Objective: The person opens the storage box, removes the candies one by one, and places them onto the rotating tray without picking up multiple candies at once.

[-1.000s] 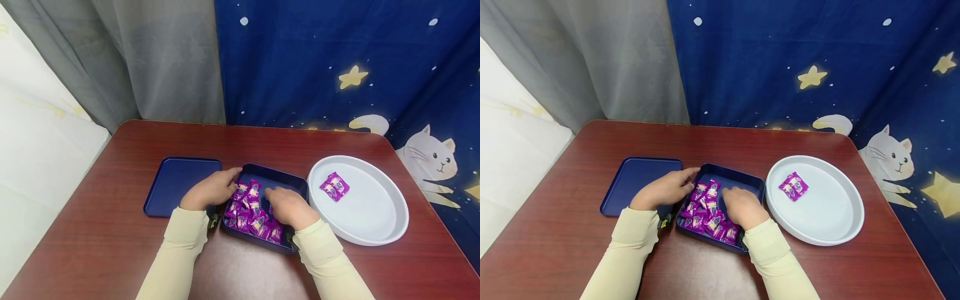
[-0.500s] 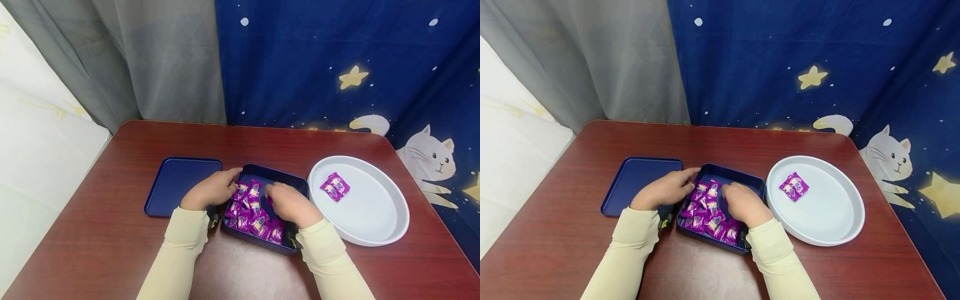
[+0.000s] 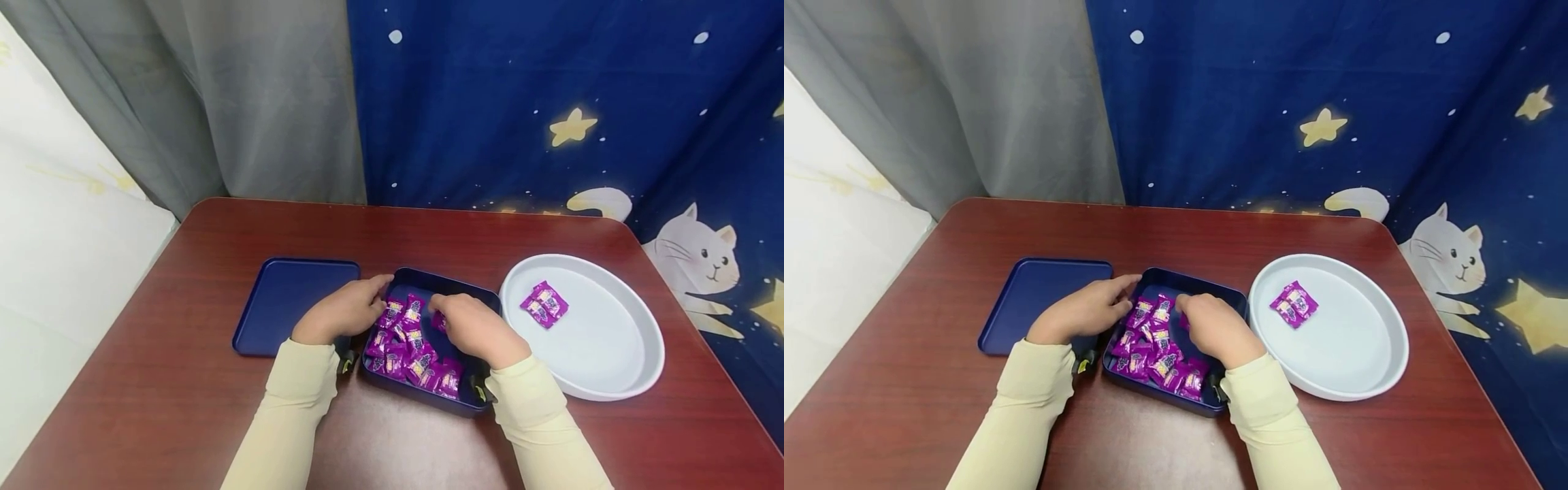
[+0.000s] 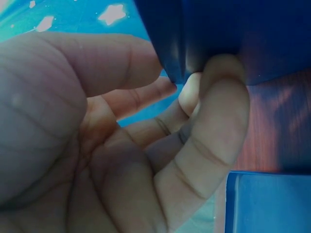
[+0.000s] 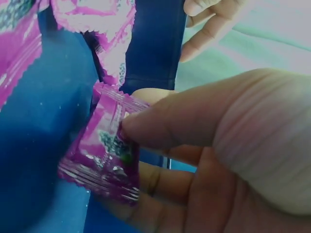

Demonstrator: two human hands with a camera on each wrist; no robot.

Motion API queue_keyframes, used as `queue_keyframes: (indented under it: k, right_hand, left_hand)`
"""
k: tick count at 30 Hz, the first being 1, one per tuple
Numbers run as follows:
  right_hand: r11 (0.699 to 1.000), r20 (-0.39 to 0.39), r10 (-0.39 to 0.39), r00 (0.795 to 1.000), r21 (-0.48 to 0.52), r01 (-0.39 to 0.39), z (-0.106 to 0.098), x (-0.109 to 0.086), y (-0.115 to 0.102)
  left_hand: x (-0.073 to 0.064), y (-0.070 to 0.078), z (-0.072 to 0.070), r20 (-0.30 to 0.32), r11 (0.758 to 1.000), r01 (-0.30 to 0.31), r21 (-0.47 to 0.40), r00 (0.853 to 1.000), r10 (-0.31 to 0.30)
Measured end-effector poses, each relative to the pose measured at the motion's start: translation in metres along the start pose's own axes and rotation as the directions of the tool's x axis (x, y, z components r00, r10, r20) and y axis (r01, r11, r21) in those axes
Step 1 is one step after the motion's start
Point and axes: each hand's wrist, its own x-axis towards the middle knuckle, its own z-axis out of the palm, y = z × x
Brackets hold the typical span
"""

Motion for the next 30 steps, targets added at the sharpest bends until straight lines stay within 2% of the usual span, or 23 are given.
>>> queue_keyframes:
  k: [8,16,24,30]
  right_hand:
    - [1.000,-0.041,-0.020,0.999,0.001,0.020,-0.008,-0.001,0.000]
    - [1.000,-0.059,0.009,0.998,0.023,-0.008,-0.018,-0.003,-0.003]
    - [0.997,-0.120,-0.068,0.990,0.039,0.073,-0.023,-0.007,-0.002]
    - [0.995,-0.124,-0.081,0.989,0.040,0.087,-0.031,-0.012,-0.001]
  left_hand:
    - [0.001,-0.001,0.000,0.003,1.000,-0.010,-0.003,1.000,0.010]
    - [-0.001,0.001,-0.001,-0.002,1.000,-0.006,-0.002,1.000,0.006]
    - [0.000,0.000,0.001,-0.003,1.000,-0.004,-0.003,1.000,0.004]
    - [0.001,0.000,0.001,-0.003,1.000,-0.005,-0.005,1.000,0.005]
